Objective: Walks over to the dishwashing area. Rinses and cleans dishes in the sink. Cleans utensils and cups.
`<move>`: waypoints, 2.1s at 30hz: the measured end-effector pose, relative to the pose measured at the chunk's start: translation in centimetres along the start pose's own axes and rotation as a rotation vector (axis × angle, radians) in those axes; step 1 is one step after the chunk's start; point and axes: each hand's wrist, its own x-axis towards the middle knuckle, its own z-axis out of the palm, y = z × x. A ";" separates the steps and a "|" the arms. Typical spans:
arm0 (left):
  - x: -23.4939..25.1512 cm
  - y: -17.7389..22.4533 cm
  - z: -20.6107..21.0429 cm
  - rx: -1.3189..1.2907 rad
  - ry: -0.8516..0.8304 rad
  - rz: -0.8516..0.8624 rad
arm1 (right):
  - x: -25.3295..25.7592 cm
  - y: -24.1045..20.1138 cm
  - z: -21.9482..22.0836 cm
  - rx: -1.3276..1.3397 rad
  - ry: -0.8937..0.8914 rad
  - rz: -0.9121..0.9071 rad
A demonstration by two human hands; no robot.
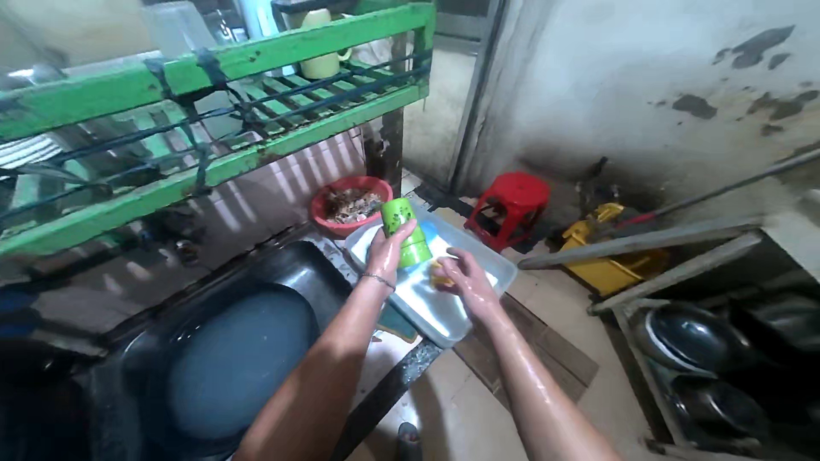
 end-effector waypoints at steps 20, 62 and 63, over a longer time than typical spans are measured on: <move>-11.0 -0.3 -13.0 0.850 -0.250 0.111 | 1.0 2.1 -0.1 -0.259 0.145 -0.048; -27.6 -7.4 -35.4 1.096 0.097 -0.313 | -15.7 10.2 33.1 -0.188 -0.755 0.139; -26.9 -7.6 -35.0 1.138 0.081 -0.338 | -15.4 10.7 33.4 -0.209 -0.720 0.119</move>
